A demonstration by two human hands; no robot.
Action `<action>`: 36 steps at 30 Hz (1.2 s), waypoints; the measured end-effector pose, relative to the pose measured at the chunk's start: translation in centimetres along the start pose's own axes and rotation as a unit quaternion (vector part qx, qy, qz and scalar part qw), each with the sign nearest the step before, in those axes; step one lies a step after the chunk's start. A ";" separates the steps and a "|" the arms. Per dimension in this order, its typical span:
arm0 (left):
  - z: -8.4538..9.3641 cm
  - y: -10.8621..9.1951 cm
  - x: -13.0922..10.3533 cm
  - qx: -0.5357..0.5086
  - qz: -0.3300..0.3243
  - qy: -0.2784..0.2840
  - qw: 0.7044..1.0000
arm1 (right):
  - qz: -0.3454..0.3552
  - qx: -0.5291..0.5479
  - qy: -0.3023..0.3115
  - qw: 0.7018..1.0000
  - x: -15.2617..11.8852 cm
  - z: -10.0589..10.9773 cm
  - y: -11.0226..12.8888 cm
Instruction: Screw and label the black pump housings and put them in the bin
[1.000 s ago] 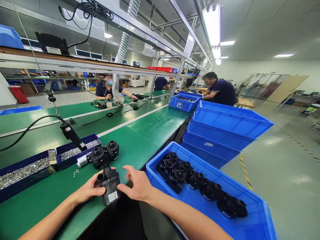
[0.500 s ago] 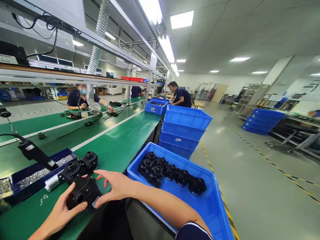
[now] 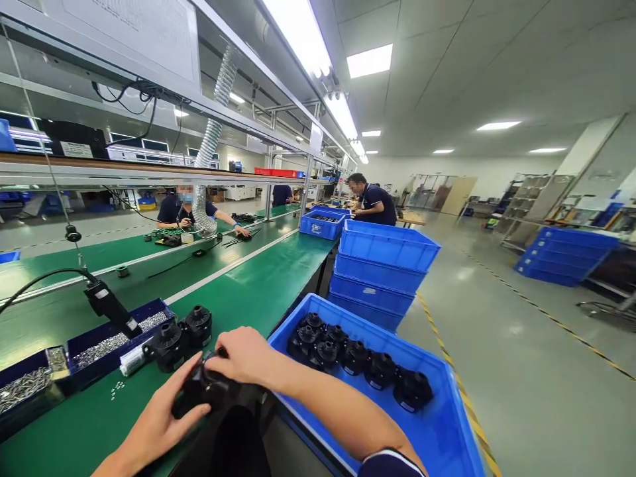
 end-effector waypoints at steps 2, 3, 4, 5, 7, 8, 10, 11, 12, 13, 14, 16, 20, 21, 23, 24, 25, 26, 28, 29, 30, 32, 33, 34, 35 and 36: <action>0.2 0.6 -0.2 0.016 -0.019 0.000 1.000 | -0.033 -0.008 -0.006 0.999 -2.3 2.7 -2.1; 0.2 0.9 -0.3 0.024 -0.030 -0.002 0.999 | -0.055 -0.016 -0.011 0.998 -3.8 4.1 -3.3; 0.1 1.3 -0.4 0.031 -0.040 -0.007 0.999 | -0.077 -0.027 -0.015 0.997 -5.4 5.5 -4.5; 0.0 1.7 -0.5 0.035 -0.048 -0.012 0.998 | -0.101 -0.040 -0.016 0.994 -7.1 6.6 -5.7; -0.3 2.3 -0.5 0.037 -0.055 -0.020 0.998 | -0.149 -0.069 -0.009 0.986 -10.5 8.4 -7.8; -0.4 2.5 -0.5 0.035 -0.057 -0.023 0.997 | -0.175 -0.082 -0.002 0.981 -12.1 9.0 -8.9; -0.6 2.6 -0.6 0.032 -0.062 -0.028 0.997 | -0.224 -0.099 0.015 0.969 -15.0 9.7 -11.0; -0.6 2.6 -0.6 0.031 -0.065 -0.032 0.997 | -0.247 -0.103 0.021 0.963 -16.3 9.9 -12.0; -0.6 2.5 -0.6 0.030 -0.067 -0.035 0.997 | -0.266 -0.103 0.027 0.958 -17.5 10.0 -13.1; -0.6 2.5 -0.5 0.031 -0.069 -0.036 0.996 | -0.282 -0.100 0.032 0.954 -18.5 10.1 -14.0; -0.5 2.4 -0.5 0.031 -0.071 -0.038 0.996 | -0.294 -0.096 0.038 0.950 -19.5 10.1 -14.9; -0.3 2.3 -0.4 0.031 -0.073 -0.041 0.996 | -0.310 -0.084 0.051 0.946 -20.9 9.9 -16.6; 0.0 2.0 -0.1 0.037 -0.078 -0.058 0.995 | -0.314 -0.075 0.083 0.943 -22.2 8.3 -19.1; 0.0 1.9 -0.1 0.042 -0.082 -0.060 0.994 | -0.311 -0.075 0.094 0.943 -22.3 7.7 -19.6; 0.1 1.8 -0.1 0.049 -0.093 -0.064 0.992 | -0.305 -0.073 0.119 0.942 -22.2 6.1 -20.6; 0.2 1.7 -0.2 0.050 -0.099 -0.065 0.992 | -0.303 -0.071 0.130 0.942 -22.1 5.2 -21.0; 0.3 1.7 -0.2 0.049 -0.105 -0.067 0.991 | -0.302 -0.070 0.139 0.941 -22.0 4.4 -21.4; 0.4 1.7 -0.4 0.046 -0.112 -0.071 0.990 | -0.302 -0.069 0.144 0.940 -21.9 3.5 -21.8; 0.8 1.9 -0.5 0.040 -0.123 -0.088 0.988 | -0.306 -0.069 0.147 0.938 -21.7 2.2 -22.4; 1.0 2.0 -0.5 0.043 -0.122 -0.104 0.986 | -0.310 -0.071 0.146 0.937 -21.6 1.8 -22.6; 1.1 2.1 -0.4 0.051 -0.111 -0.128 0.984 | -0.316 -0.075 0.144 0.935 -21.5 1.5 -22.7; 1.1 2.1 0.1 0.074 -0.069 -0.197 0.975 | -0.329 -0.089 0.132 0.931 -21.0 1.3 -22.5; 1.1 2.0 0.4 0.080 -0.035 -0.234 0.968 | -0.332 -0.099 0.121 0.930 -20.5 1.4 -22.1; 1.0 1.8 0.8 0.078 -0.002 -0.268 0.960 | -0.329 -0.108 0.106 0.932 -19.8 1.4 -21.6; 0.9 1.5 1.1 0.065 0.041 -0.288 0.955 | -0.317 -0.114 0.087 0.938 -18.7 1.5 -21.0; 1.0 1.2 1.4 0.045 0.078 -0.292 0.952 | -0.289 -0.113 0.065 0.948 -17.4 1.3 -20.3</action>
Point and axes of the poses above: each hand's wrist, its own x-axis towards the middle knuckle, its own z-axis out of the back of the hand, y = z × x, the point moved 2 cm from there along x, towards the middle knuckle, and after that the axes turned 3 degrees about z, right-handed, at the moved point
